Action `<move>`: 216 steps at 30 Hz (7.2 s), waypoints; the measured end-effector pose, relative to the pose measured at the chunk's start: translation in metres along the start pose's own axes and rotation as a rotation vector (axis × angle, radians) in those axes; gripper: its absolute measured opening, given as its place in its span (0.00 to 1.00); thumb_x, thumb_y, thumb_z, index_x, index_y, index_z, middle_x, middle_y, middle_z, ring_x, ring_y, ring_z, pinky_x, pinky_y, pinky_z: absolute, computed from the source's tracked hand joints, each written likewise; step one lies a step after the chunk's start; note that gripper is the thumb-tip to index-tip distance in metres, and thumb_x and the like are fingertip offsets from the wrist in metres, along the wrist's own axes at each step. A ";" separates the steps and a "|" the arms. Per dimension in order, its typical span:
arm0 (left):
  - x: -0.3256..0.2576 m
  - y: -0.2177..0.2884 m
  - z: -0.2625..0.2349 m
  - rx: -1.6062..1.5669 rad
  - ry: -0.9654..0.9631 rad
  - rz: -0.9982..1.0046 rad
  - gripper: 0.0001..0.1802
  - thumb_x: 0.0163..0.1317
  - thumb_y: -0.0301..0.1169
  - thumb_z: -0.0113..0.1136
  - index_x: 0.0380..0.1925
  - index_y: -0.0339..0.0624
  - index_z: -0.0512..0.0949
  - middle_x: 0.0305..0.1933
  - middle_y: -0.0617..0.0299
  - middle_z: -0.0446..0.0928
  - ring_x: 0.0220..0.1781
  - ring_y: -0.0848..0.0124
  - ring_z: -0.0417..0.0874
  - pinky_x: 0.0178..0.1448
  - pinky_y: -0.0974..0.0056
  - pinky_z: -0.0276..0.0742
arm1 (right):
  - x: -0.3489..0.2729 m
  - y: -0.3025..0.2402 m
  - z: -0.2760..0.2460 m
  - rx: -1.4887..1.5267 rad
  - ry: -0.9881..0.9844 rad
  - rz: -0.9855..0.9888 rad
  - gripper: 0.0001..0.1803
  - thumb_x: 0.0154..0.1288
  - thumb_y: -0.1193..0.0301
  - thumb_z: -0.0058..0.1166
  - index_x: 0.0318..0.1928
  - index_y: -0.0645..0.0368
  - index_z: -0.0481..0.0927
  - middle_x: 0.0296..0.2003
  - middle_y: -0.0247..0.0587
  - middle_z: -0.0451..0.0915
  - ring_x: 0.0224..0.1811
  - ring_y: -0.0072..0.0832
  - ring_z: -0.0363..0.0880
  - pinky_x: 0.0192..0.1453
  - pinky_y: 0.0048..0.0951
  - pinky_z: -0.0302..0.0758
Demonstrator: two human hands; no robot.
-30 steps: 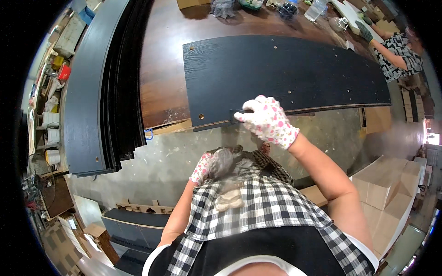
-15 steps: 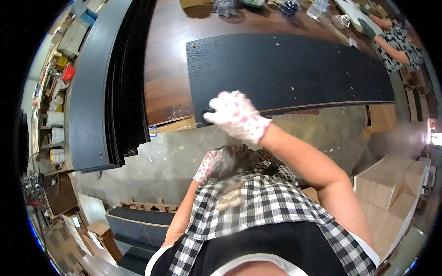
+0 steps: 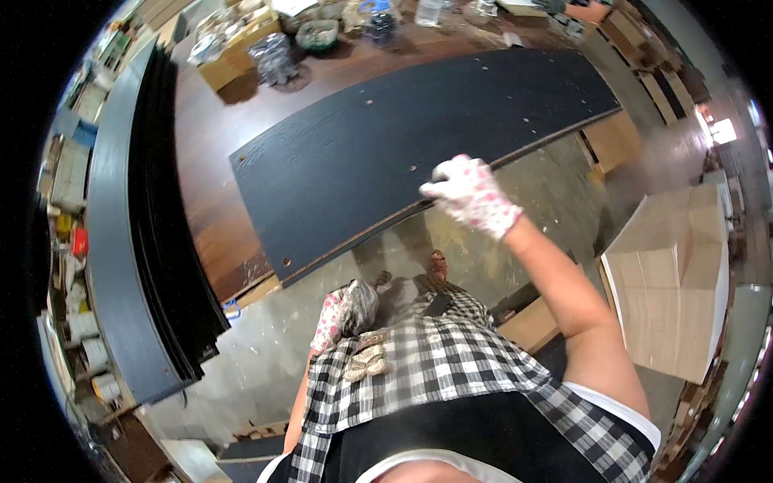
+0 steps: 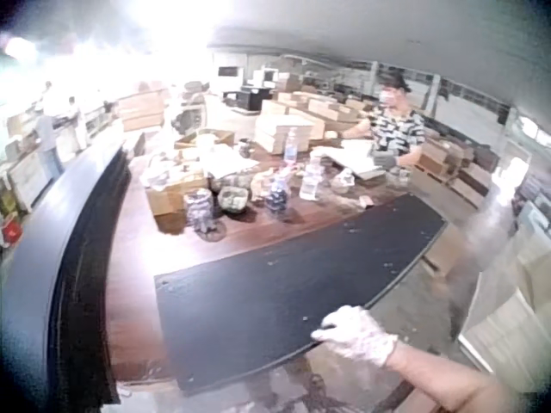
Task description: The person wipes the surface and edges of black furniture boards with a cloth, handling and turning each board individually before moving them to a stack.
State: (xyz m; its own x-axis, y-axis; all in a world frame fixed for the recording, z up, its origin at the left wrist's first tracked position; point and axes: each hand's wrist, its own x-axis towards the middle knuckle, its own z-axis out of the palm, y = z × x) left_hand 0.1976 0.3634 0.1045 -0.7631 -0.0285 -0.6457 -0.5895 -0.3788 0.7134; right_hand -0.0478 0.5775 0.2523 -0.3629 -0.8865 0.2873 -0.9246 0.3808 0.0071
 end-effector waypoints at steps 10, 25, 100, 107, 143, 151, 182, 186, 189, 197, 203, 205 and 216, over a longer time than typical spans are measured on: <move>-0.017 0.082 0.040 -0.027 -0.222 0.247 0.13 0.70 0.32 0.56 0.46 0.33 0.80 0.40 0.63 0.83 0.39 0.77 0.81 0.45 0.68 0.79 | -0.048 0.049 -0.020 -0.128 -0.104 0.297 0.10 0.52 0.67 0.61 0.37 0.40 0.85 0.34 0.34 0.76 0.40 0.35 0.75 0.40 0.38 0.75; 0.036 0.240 0.210 0.491 0.149 0.730 0.15 0.65 0.25 0.56 0.52 0.35 0.78 0.52 0.56 0.78 0.54 0.67 0.78 0.62 0.63 0.71 | -0.155 0.261 -0.098 -0.062 -0.148 0.565 0.12 0.52 0.68 0.64 0.40 0.45 0.85 0.35 0.36 0.74 0.43 0.36 0.73 0.45 0.41 0.73; -0.228 0.047 0.097 0.988 1.496 -0.010 0.32 0.57 0.17 0.50 0.65 0.36 0.65 0.61 0.47 0.74 0.61 0.56 0.76 0.68 0.59 0.68 | 0.051 0.315 0.001 1.141 0.198 0.463 0.28 0.68 0.69 0.58 0.67 0.53 0.69 0.49 0.36 0.77 0.49 0.24 0.76 0.57 0.27 0.73; -0.201 0.015 0.180 0.251 1.469 0.012 0.15 0.67 0.36 0.53 0.33 0.37 0.84 0.30 0.56 0.84 0.32 0.71 0.82 0.39 0.63 0.79 | 0.053 0.327 0.008 1.125 0.092 0.379 0.32 0.69 0.72 0.56 0.72 0.51 0.63 0.43 0.31 0.74 0.43 0.18 0.72 0.52 0.23 0.72; -0.134 0.059 0.333 0.378 0.713 0.003 0.19 0.63 0.44 0.56 0.41 0.40 0.83 0.42 0.50 0.83 0.41 0.60 0.85 0.48 0.61 0.79 | 0.029 0.200 -0.026 0.896 0.041 0.307 0.31 0.66 0.62 0.57 0.67 0.59 0.68 0.54 0.54 0.78 0.55 0.42 0.79 0.60 0.39 0.72; -0.085 0.174 0.381 1.250 0.723 0.523 0.38 0.38 0.35 0.74 0.56 0.47 0.76 0.52 0.57 0.78 0.50 0.55 0.79 0.55 0.52 0.74 | 0.048 0.195 -0.011 1.104 0.260 0.352 0.30 0.63 0.64 0.60 0.62 0.63 0.70 0.50 0.53 0.80 0.51 0.43 0.80 0.58 0.38 0.75; 0.026 0.491 0.320 1.491 0.211 0.598 0.22 0.57 0.25 0.63 0.54 0.37 0.77 0.46 0.55 0.82 0.51 0.63 0.82 0.57 0.63 0.76 | -0.147 0.269 -0.210 1.192 1.379 0.500 0.31 0.68 0.67 0.57 0.68 0.65 0.64 0.58 0.44 0.75 0.47 0.24 0.79 0.54 0.31 0.79; 0.136 0.484 0.277 1.605 0.517 0.847 0.27 0.56 0.51 0.66 0.51 0.47 0.81 0.41 0.53 0.84 0.44 0.56 0.85 0.48 0.57 0.79 | -0.167 0.259 -0.198 1.100 1.361 0.723 0.27 0.68 0.73 0.54 0.67 0.63 0.67 0.57 0.40 0.76 0.46 0.22 0.78 0.50 0.27 0.78; 0.180 0.483 0.268 1.776 0.596 0.858 0.23 0.58 0.54 0.62 0.42 0.48 0.84 0.37 0.50 0.84 0.40 0.51 0.85 0.45 0.53 0.79 | -0.186 0.253 -0.197 0.950 1.267 0.892 0.25 0.68 0.77 0.52 0.65 0.61 0.70 0.52 0.38 0.77 0.44 0.22 0.78 0.44 0.23 0.75; 0.230 0.394 0.246 1.519 0.238 0.724 0.21 0.64 0.50 0.57 0.40 0.43 0.84 0.34 0.44 0.82 0.38 0.49 0.85 0.41 0.54 0.78 | -0.202 0.223 -0.180 0.911 1.223 1.111 0.25 0.68 0.78 0.53 0.65 0.62 0.70 0.51 0.37 0.78 0.42 0.20 0.77 0.46 0.22 0.75; 0.212 0.382 0.259 1.549 0.420 1.111 0.11 0.64 0.39 0.61 0.33 0.43 0.81 0.30 0.52 0.81 0.31 0.54 0.83 0.38 0.57 0.78 | -0.211 0.222 -0.148 0.913 1.000 1.225 0.24 0.66 0.83 0.53 0.63 0.61 0.72 0.51 0.34 0.78 0.46 0.18 0.76 0.51 0.21 0.75; 0.207 0.391 0.271 0.935 0.247 1.167 0.08 0.66 0.30 0.60 0.37 0.36 0.81 0.32 0.57 0.82 0.32 0.68 0.83 0.38 0.65 0.78 | -0.205 0.220 -0.142 0.871 0.949 1.214 0.24 0.66 0.83 0.53 0.62 0.62 0.73 0.50 0.34 0.78 0.46 0.18 0.76 0.52 0.21 0.75; 0.196 0.292 0.332 1.907 0.235 0.718 0.39 0.65 0.47 0.53 0.70 0.34 0.60 0.75 0.47 0.58 0.76 0.50 0.56 0.76 0.48 0.50 | -0.223 0.284 -0.125 1.117 0.859 1.264 0.23 0.66 0.81 0.55 0.62 0.64 0.72 0.53 0.39 0.78 0.53 0.23 0.78 0.58 0.25 0.75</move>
State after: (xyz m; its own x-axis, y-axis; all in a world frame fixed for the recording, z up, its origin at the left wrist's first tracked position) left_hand -0.2117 0.5545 0.2769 -0.9857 0.1464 -0.0830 0.1449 0.9892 0.0243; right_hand -0.2154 0.9166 0.3095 -0.9734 0.2263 -0.0370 0.0332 -0.0204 -0.9992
